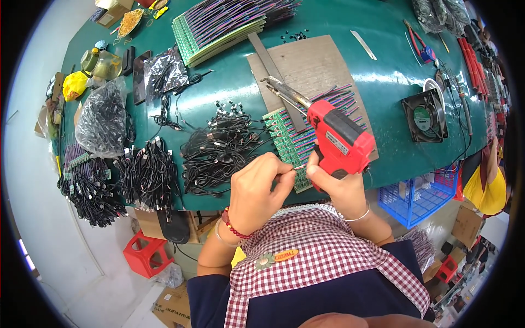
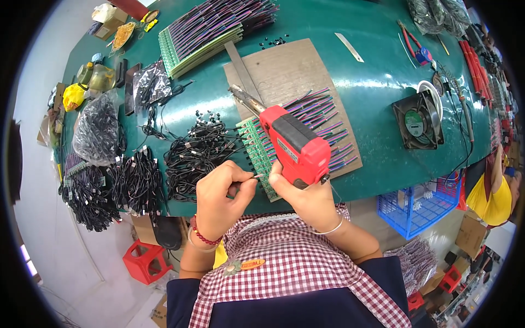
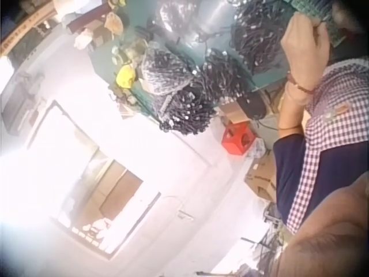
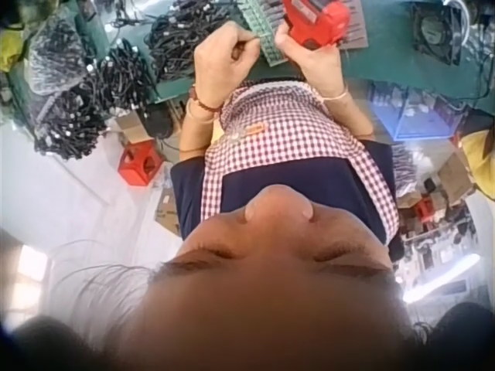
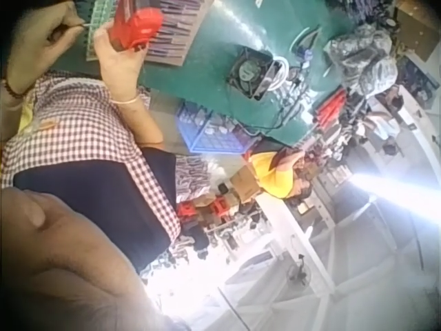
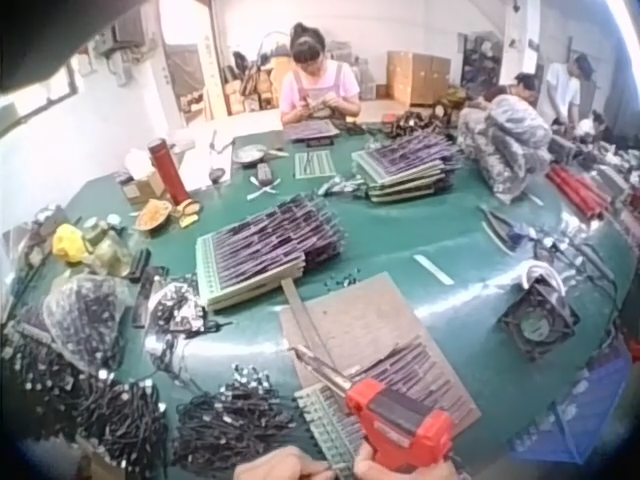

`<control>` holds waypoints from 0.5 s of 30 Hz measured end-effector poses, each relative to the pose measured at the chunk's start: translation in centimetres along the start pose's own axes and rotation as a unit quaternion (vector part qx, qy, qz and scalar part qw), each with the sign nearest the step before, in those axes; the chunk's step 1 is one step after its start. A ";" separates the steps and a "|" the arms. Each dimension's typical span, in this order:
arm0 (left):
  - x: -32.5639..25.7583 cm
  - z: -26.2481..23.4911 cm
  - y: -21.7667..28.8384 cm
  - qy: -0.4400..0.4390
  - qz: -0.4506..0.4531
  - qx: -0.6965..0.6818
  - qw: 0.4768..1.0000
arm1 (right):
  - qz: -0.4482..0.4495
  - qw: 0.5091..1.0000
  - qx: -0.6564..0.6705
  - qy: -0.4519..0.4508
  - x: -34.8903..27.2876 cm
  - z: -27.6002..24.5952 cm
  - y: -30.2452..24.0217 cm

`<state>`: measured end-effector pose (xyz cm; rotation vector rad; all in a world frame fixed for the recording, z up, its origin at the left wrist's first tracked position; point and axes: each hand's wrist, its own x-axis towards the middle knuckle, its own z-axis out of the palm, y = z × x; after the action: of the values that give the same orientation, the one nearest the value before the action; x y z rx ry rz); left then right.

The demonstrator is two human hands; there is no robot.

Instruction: The person solders electronic components onto circuit boards using a soldering iron and sorts bundled cables on the table by hand.

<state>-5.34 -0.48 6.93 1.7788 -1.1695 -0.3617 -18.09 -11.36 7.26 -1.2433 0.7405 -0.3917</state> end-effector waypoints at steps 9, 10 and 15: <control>-0.3 0.9 0.2 -0.006 -0.028 0.011 1.000 | -0.012 0.997 0.075 0.015 -0.1 1.0 0.2; -0.4 1.0 0.2 0.000 -0.030 0.018 0.999 | -0.005 0.996 0.090 0.014 -0.1 1.0 0.2; -0.6 1.5 0.4 0.018 -0.019 0.011 1.000 | -0.011 0.998 0.062 0.025 -0.3 1.0 0.6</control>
<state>-6.82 -0.83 6.32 1.8220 -1.1197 -0.3385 -17.65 -10.24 6.90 -1.1302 0.7348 -0.4818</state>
